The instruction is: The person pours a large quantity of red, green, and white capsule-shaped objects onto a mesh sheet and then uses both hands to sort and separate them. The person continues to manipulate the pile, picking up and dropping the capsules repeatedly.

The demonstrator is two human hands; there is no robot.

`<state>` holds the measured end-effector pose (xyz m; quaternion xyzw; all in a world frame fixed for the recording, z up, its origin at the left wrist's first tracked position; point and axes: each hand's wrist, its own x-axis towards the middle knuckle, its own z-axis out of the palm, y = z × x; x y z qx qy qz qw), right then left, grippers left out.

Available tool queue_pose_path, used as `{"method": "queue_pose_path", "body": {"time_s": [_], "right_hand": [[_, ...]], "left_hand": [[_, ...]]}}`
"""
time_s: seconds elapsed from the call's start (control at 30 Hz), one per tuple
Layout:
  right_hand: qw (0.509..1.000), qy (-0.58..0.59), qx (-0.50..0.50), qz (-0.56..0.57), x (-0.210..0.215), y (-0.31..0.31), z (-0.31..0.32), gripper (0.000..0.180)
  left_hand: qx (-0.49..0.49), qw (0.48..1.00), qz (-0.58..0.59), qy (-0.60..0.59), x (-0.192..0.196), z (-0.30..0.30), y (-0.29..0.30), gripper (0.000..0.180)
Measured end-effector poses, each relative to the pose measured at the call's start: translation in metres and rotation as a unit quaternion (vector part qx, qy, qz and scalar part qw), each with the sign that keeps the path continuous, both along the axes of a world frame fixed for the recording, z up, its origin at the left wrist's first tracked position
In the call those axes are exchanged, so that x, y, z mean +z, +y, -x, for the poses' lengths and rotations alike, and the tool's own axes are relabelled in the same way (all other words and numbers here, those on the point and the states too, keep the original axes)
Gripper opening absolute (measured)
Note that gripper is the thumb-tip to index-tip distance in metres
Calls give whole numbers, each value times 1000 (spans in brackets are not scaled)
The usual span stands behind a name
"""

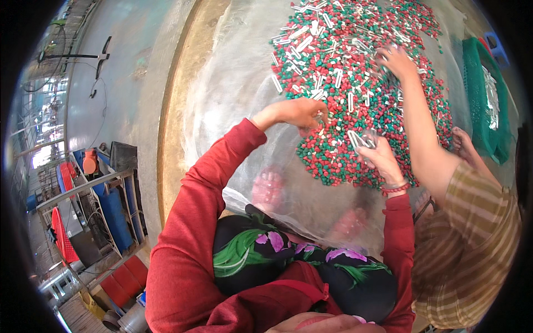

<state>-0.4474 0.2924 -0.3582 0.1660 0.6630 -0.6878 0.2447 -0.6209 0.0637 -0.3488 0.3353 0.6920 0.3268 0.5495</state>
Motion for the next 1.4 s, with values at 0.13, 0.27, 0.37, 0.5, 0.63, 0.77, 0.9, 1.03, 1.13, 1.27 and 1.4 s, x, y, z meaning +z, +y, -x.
{"method": "queue_pose_path", "body": {"time_s": [0.13, 0.27, 0.37, 0.5, 0.63, 0.77, 0.9, 1.03, 1.13, 1.27, 1.4], "right_hand": [[933, 6, -111, 342, 3, -7, -21, 21], [924, 2, -57, 379, -12, -14, -25, 27], [929, 31, -25, 368, -4, -20, -12, 31], [959, -44, -62, 274, -6, -29, -4, 29], [902, -102, -110, 404, -21, -36, -13, 36], [858, -58, -175, 479, -28, -42, -13, 47], [817, -50, -212, 534, -13, -33, 2, 66], [770, -71, -256, 580, -9, -32, 10, 65], [714, -74, -329, 614, -50, -35, 18, 55], [702, 75, -348, 616, -36, -22, 45, 47], [652, 190, -417, 604, 15, 53, 76, 40]], "left_hand": [[143, 981, -57, -120, -15, 21, -20, 28], [99, 921, 14, 377, -81, 29, 2, 39], [25, 835, 115, 538, -107, 5, 22, 52], [-80, 905, 59, 413, -75, -11, 27, 41], [-50, 944, 1, 325, -61, -8, 13, 35], [-43, 934, 4, 355, -66, 6, -2, 34], [-36, 935, -47, 349, 15, -5, 29, 33], [-130, 863, -36, 487, 56, -45, 66, 34], [-129, 833, -58, 535, 48, -72, 80, 40], [-107, 786, -110, 599, 79, -73, 96, 44], [50, 839, -250, 481, 120, -43, 81, 46]]}}
